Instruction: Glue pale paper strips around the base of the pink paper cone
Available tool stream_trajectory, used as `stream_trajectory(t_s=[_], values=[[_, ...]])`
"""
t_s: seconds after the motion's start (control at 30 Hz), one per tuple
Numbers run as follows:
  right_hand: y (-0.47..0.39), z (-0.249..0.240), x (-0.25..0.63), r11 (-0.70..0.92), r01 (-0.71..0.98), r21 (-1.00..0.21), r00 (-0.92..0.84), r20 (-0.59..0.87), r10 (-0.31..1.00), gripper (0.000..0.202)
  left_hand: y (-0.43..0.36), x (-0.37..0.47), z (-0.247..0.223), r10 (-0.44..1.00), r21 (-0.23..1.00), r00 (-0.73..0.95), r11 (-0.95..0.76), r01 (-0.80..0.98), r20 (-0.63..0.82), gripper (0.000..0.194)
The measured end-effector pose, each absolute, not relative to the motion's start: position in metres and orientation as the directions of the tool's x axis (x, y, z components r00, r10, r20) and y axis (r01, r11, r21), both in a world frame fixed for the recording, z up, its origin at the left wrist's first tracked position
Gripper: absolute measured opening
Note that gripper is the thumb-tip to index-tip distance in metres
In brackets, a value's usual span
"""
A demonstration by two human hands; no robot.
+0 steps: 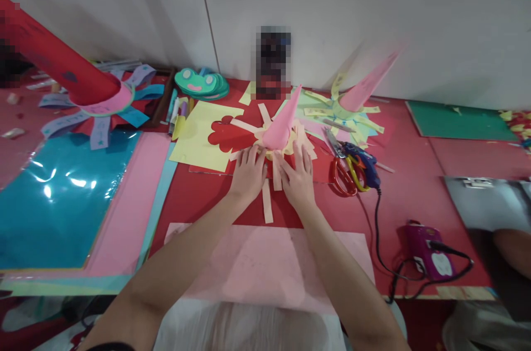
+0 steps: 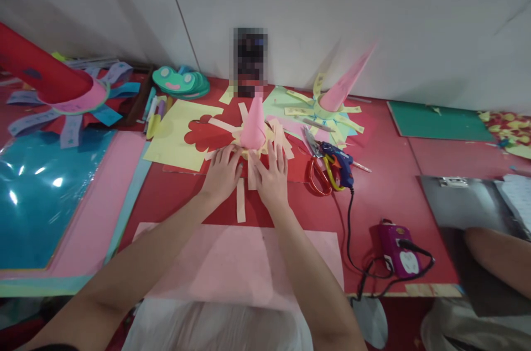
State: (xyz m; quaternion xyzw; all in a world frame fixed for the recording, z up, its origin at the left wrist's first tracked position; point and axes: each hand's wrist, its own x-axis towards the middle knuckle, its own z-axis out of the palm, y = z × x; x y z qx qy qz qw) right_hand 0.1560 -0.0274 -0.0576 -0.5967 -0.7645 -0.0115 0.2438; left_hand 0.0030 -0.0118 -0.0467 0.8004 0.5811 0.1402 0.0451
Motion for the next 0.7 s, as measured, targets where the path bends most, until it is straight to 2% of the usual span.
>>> stream_trajectory(t_s=[0.17, 0.5, 0.7], values=[[-0.0267, -0.0573, 0.1573, 0.289, 0.901, -0.325, -0.142, 0.409, 0.902, 0.037, -0.0125, 0.0032, -0.0453, 0.948, 0.248, 0.274, -0.308, 0.919, 0.161, 0.039], [-0.0287, -0.0558, 0.1527, 0.276, 0.923, -0.267, -0.176, 0.344, 0.922, 0.036, -0.0126, 0.0027, -0.0459, 0.941, 0.227, 0.289, -0.324, 0.918, 0.174, 0.04], [-0.0284, -0.055, 0.1537, 0.287, 0.914, -0.288, -0.167, 0.378, 0.91, 0.036, -0.0127, 0.0028, -0.0458, 0.941, 0.23, 0.286, -0.323, 0.918, 0.179, 0.039]])
